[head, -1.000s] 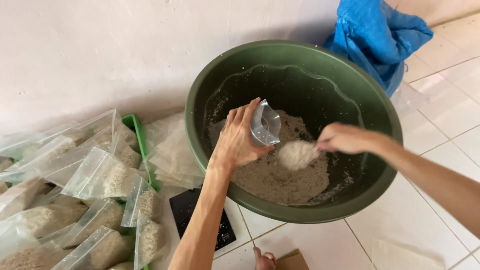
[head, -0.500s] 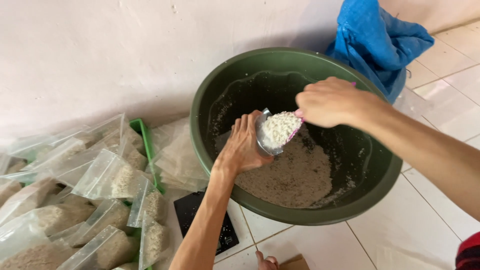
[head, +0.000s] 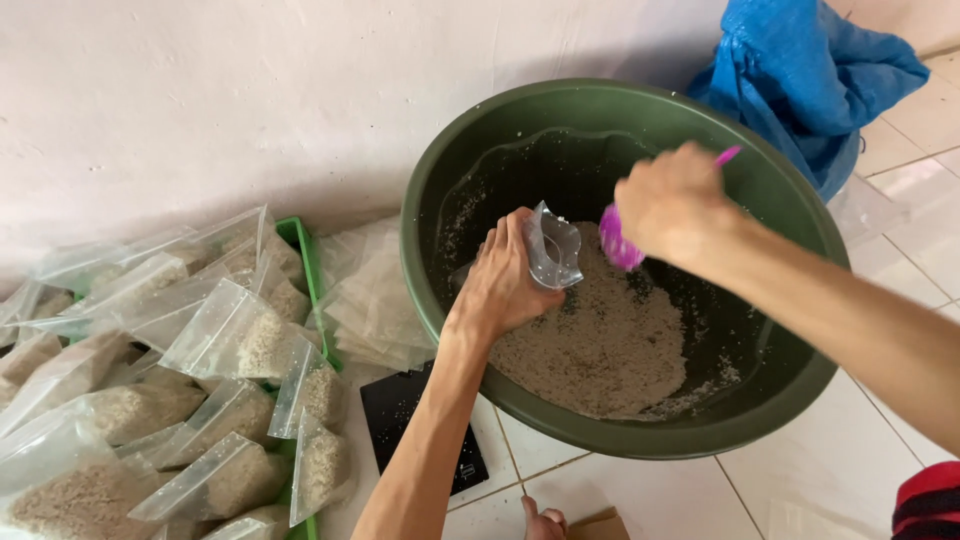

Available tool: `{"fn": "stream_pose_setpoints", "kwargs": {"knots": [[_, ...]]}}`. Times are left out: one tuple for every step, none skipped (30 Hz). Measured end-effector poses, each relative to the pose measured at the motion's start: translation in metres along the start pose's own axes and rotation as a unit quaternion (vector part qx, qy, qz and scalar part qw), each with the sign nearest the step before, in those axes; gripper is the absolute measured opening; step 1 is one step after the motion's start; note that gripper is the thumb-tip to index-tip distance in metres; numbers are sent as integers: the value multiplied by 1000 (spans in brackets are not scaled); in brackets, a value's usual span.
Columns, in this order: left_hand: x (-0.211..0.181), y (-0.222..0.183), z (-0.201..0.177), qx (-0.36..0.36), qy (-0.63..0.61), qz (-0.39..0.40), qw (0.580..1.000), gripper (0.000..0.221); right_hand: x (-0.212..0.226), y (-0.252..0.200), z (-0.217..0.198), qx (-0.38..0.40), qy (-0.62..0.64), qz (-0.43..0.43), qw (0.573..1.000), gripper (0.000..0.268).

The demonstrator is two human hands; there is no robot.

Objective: Scooping grain from a large bucket into small plastic bags, weighing each bag on a digital scale, and stacking the finished bags.

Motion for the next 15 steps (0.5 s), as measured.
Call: {"fn": "stream_pose_setpoints", "kwargs": {"knots": [[0,1,-1,0,0,-1,1000,94,13,17,29,0,0,-1,1000,30],[0,1,-1,-7,-4,-4,1000,94,30,32,61,13,-25,-38,999,29],[0,1,-1,-14,-9,-7,1000,94,46,46,93,26,-50,-74,996,29],[2,2,1,-14,-10,-7,1000,94,61,40,98,26,-51,-74,996,29],[4,2,3,-14,-7,-5,1000,95,80,34,103,18,-63,-121,990,25],[6,3,4,-14,-3,-2,1000,97,100,28,107,8,-73,-168,983,22],[4,3,2,-14,-2,-2,1000,97,111,29,127,8,-73,-168,983,22],[1,2,-1,-15,-5,-2,1000,96,131,27,140,-62,-96,-254,960,17],[-1,2,-3,-17,-8,-2,1000,95,150,23,155,-131,-119,-336,925,16],[-2,1,-4,-15,-7,-4,1000,95,148,6,131,-131,-116,-338,925,16],[-4,1,-7,-21,-15,-1,1000,91,149,-15,107,-146,-96,-388,905,17],[-6,0,-8,-28,-25,2,999,87,149,-37,83,-159,-77,-438,881,18],[-4,0,-8,-27,-26,0,999,87,156,-30,100,-158,-76,-440,881,18],[-4,0,-7,-23,-39,0,999,89,162,-24,116,-144,-42,-455,878,18],[-3,1,-7,-20,-53,0,998,92,168,-18,133,-129,-8,-469,874,19]]}}
Point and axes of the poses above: each hand's wrist, its own y-axis towards the middle knuckle, its own z-axis out of the palm, x = y × z, the point moved 5 cm from there along y, towards the middle knuckle, and after that the axes turned 7 degrees about -z, right-handed, at the moved point
